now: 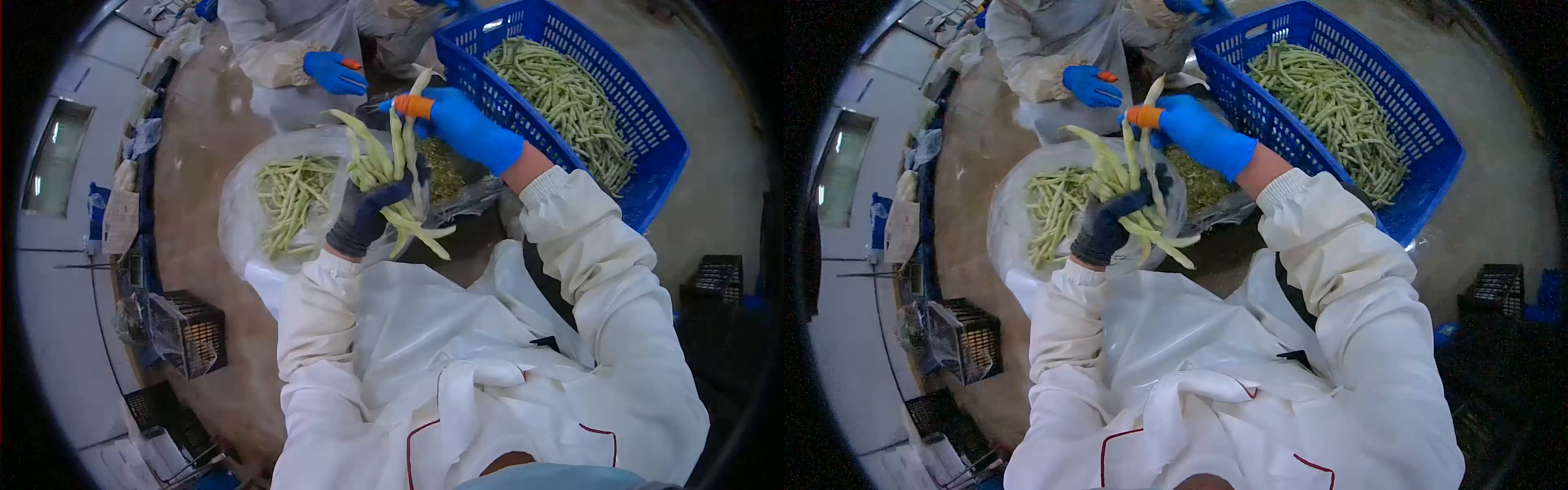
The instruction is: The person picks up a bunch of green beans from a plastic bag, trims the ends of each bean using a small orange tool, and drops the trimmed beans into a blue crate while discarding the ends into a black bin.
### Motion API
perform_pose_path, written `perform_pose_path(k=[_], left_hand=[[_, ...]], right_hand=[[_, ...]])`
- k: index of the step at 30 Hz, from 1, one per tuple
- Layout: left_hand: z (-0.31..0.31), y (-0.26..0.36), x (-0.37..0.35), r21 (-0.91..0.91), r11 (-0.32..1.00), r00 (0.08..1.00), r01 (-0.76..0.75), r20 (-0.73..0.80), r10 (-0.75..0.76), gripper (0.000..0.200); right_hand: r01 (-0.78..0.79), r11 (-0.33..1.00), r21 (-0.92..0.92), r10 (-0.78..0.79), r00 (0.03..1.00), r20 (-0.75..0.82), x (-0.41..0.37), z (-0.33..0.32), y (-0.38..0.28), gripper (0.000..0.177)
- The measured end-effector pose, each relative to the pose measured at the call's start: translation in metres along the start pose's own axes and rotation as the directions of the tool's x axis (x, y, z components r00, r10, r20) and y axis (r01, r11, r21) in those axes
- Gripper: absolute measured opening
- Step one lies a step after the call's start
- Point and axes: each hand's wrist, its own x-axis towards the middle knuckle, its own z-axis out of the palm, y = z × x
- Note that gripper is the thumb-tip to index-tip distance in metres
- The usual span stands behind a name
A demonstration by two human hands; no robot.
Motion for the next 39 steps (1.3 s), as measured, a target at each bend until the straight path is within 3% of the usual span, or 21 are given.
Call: perform_pose_path(k=[1, 3, 5, 6, 9, 10, 11, 12, 14, 16, 19, 25, 28, 29, 31, 34, 39], left_hand=[[-0.002, -0.002, 0.005, 0.041, 0.999, 0.999, -0.028, -0.028, 0.029, 0.054], [-0.018, 0.001, 0.012, -0.155, 0.988, 1.000, 0.000, -0.027, -0.004, 0.055], [-0.026, 0.011, 0.005, -0.107, 0.994, 0.993, -0.004, -0.115, -0.009, 0.050], [-0.029, 0.010, 0.005, -0.083, 0.996, 0.990, -0.013, -0.144, 0.001, 0.048], [-0.030, 0.004, 0.004, 0.023, 1.000, 0.974, -0.009, -0.226, 0.014, 0.043], [-0.026, 0.003, 0.003, 0.083, 0.997, 0.967, 0.009, -0.253, 0.013, 0.043], [-0.021, 0.002, 0.003, 0.143, 0.989, 0.960, 0.029, -0.281, 0.013, 0.042], [-0.014, -0.002, 0.006, 0.092, 0.996, 0.948, -0.001, -0.317, 0.030, 0.040], [-0.007, -0.008, 0.004, 0.229, 0.973, 0.947, -0.013, -0.309, 0.086, 0.033], [-0.008, -0.007, 0.003, 0.386, 0.922, 0.957, 0.009, -0.270, 0.104, 0.032], [0.000, 0.000, -0.001, 0.204, 0.979, 0.967, -0.018, -0.245, 0.069, 0.034], [-0.014, 0.001, 0.000, 0.205, 0.974, 0.988, 0.092, -0.141, -0.063, 0.036], [-0.011, -0.001, -0.002, 0.137, 0.989, 0.984, 0.050, -0.175, -0.025, 0.034], [-0.011, -0.001, -0.002, 0.192, 0.981, 0.982, 0.016, -0.188, 0.021, 0.036], [-0.011, 0.002, -0.001, 0.302, 0.952, 0.972, -0.050, -0.202, 0.116, 0.040], [-0.015, 0.008, 0.001, 0.768, 0.638, 0.926, -0.057, -0.199, 0.322, 0.051], [-0.023, -0.006, 0.002, 0.795, 0.600, 0.898, -0.090, -0.195, 0.394, 0.065]], right_hand=[[-0.012, 1.000, 0.001, 0.012, 0.997, -0.080, 0.005, -0.005, 0.000, 0.035], [0.055, 0.997, 0.049, -0.048, 0.989, -0.143, 0.011, -0.023, 0.007, 0.029], [0.108, 0.994, 0.024, -0.103, 0.980, -0.168, 0.012, -0.035, 0.015, 0.027], [0.020, 0.991, -0.132, -0.032, 0.996, -0.085, 0.011, -0.042, 0.016, 0.027], [-0.066, 0.975, -0.212, 0.095, 0.987, 0.127, -0.016, -0.010, 0.012, 0.031], [-0.101, 0.992, -0.077, 0.115, 0.970, 0.214, -0.017, -0.007, 0.025, 0.029], [-0.128, 0.988, -0.091, 0.145, 0.966, 0.214, -0.020, -0.001, 0.029, 0.029], [-0.152, 0.983, -0.105, 0.172, 0.961, 0.216, -0.024, 0.008, 0.029, 0.028], [-0.114, 0.979, -0.171, 0.150, 0.964, 0.220, -0.022, 0.009, 0.052, 0.024], [-0.131, 0.988, -0.077, 0.145, 0.962, 0.231, -0.028, 0.017, 0.047, 0.023], [-0.118, 0.993, 0.017, 0.110, 0.962, 0.252, -0.034, 0.023, 0.043, 0.022], [-0.121, 0.993, -0.002, 0.117, 0.952, 0.282, -0.043, 0.028, 0.029, 0.022], [-0.077, 0.997, 0.000, 0.074, 0.949, 0.306, -0.042, 0.027, 0.031, 0.022], [-0.055, 0.998, 0.001, 0.052, 0.947, 0.317, -0.041, 0.025, 0.032, 0.022], [0.067, 0.988, -0.140, -0.031, 0.969, 0.247, -0.037, 0.021, 0.035, 0.024], [0.176, 0.937, -0.301, -0.106, 0.966, 0.235, -0.024, 0.001, 0.034, 0.025], [0.166, 0.785, -0.597, -0.018, 0.969, 0.247, -0.029, -0.010, 0.018, 0.026]])
